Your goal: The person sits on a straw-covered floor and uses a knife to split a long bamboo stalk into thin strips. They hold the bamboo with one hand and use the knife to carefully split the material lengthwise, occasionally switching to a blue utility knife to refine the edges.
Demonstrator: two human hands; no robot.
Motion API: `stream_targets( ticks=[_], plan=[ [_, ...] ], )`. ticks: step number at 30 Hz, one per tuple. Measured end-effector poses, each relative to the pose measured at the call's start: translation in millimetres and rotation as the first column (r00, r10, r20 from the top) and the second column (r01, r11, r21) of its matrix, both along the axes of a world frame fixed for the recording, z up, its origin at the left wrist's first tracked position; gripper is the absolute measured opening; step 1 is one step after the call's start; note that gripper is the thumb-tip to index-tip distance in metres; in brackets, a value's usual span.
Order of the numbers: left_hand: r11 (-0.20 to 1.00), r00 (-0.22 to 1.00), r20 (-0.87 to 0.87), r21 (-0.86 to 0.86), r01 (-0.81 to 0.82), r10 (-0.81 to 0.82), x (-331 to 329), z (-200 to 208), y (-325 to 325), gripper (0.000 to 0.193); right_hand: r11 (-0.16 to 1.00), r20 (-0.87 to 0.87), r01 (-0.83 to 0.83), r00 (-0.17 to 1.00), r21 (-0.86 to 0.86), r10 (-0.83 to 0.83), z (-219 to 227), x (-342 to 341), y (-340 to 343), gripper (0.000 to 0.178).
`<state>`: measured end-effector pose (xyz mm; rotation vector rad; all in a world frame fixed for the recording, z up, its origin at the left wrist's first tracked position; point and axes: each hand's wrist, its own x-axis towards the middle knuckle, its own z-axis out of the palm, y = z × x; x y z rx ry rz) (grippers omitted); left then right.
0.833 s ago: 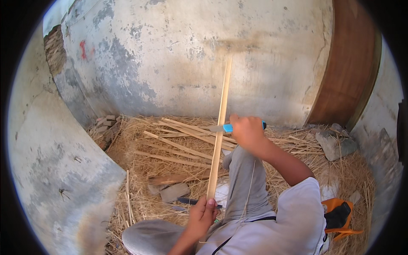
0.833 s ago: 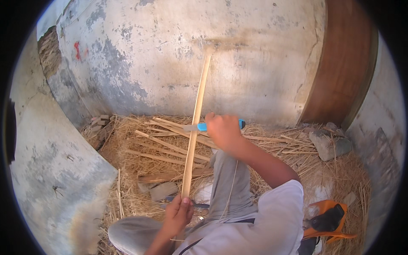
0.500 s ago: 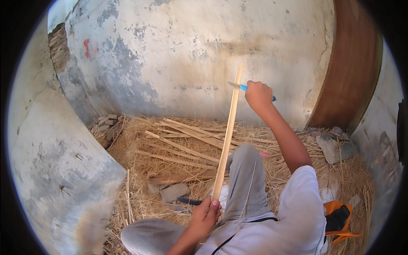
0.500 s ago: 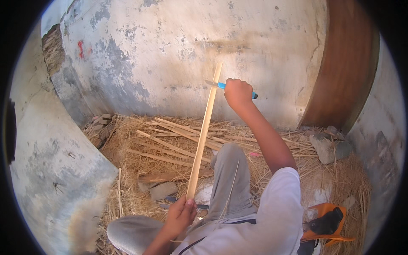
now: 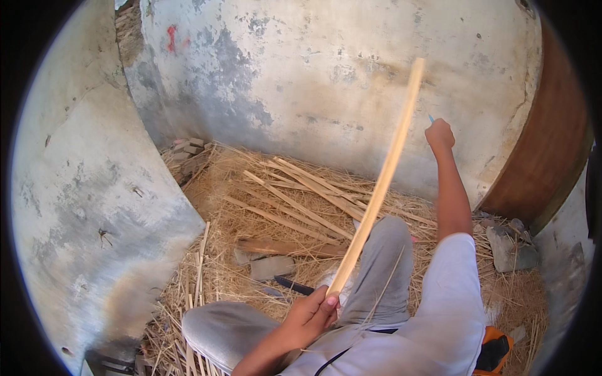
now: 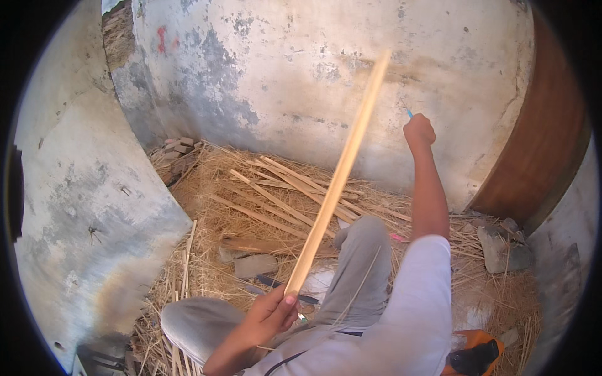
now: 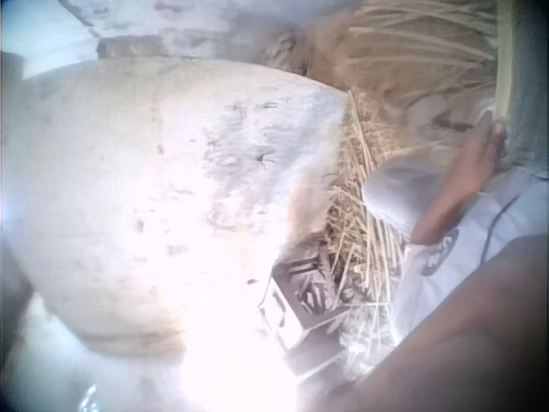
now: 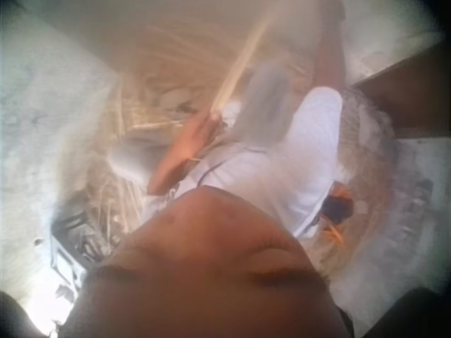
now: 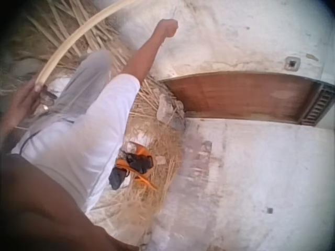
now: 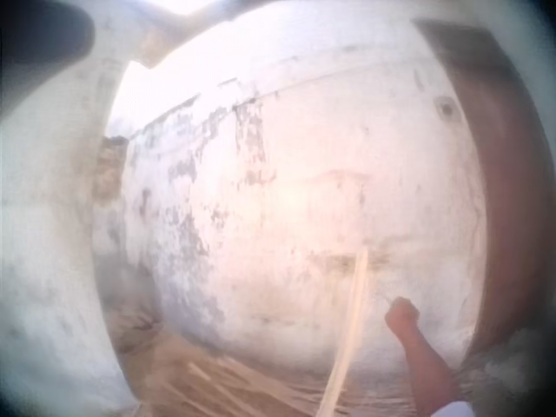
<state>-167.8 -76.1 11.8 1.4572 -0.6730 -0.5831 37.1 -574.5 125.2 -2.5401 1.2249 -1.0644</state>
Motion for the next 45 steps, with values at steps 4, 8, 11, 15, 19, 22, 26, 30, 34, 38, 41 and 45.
stream_targets(
  ticks=[4, 8, 11, 15, 19, 22, 26, 30, 34, 38, 41, 45],
  plan=[
    [0.990, 0.954, -0.271, -0.028, -0.137, 0.124, 28, -12, 4, 0.029, 0.874, 0.114, -0.463, 0.885, 0.146, 0.450, -47, -7, 29, 0.022],
    [0.973, 0.920, -0.358, -0.105, -0.207, 0.157, 53, -10, 16, 0.030, 0.402, 0.351, -0.808, 0.561, 0.432, 0.750, -83, -43, 148, 0.032],
    [0.958, 0.931, -0.307, -0.138, -0.252, 0.200, 62, -4, 12, 0.030, 0.435, 0.231, -0.853, 0.503, 0.288, 0.833, -74, -69, 210, 0.027],
    [0.925, 0.927, -0.161, -0.123, -0.360, 0.340, 66, -6, 12, 0.028, 0.374, 0.042, -0.861, 0.384, -0.345, 0.922, -72, -82, 277, 0.025],
    [0.885, 0.881, 0.085, -0.064, -0.461, 0.465, 63, -15, 3, 0.028, 0.339, -0.057, -0.863, 0.386, -0.375, 0.921, -67, -92, 305, 0.021],
    [0.827, 0.794, 0.299, 0.025, -0.562, 0.530, 54, -9, -1, 0.027, 0.419, -0.104, -0.824, 0.489, -0.381, 0.866, -70, -91, 314, 0.021],
    [0.761, 0.694, 0.463, 0.061, -0.645, 0.551, 45, -6, -3, 0.022, 0.380, -0.065, -0.794, 0.462, -0.474, 0.885, -76, -86, 310, 0.014],
    [0.713, 0.640, 0.540, 0.101, -0.694, 0.546, 37, -14, -12, 0.016, 0.419, -0.142, -0.728, 0.571, -0.543, 0.809, -78, -72, 307, 0.013],
    [0.667, 0.651, 0.549, 0.211, -0.714, 0.524, 35, -15, -18, 0.011, 0.544, -0.251, -0.694, 0.697, -0.472, 0.671, -81, -53, 302, 0.009],
    [0.717, 0.693, 0.587, 0.256, -0.649, 0.418, 25, -34, -35, 0.010, 0.821, -0.038, -0.430, 0.892, -0.375, 0.450, -50, 0, 239, 0.012],
    [0.765, 0.719, 0.589, 0.247, -0.595, 0.369, 18, -31, -40, 0.011, 0.869, 0.075, -0.402, 0.895, -0.289, 0.439, -20, -7, 216, 0.012],
    [0.766, 0.732, 0.531, 0.217, -0.605, 0.427, 31, -24, -29, 0.013, 0.655, -0.006, -0.742, 0.662, -0.141, 0.749, -54, -49, 249, 0.010]
  ],
)
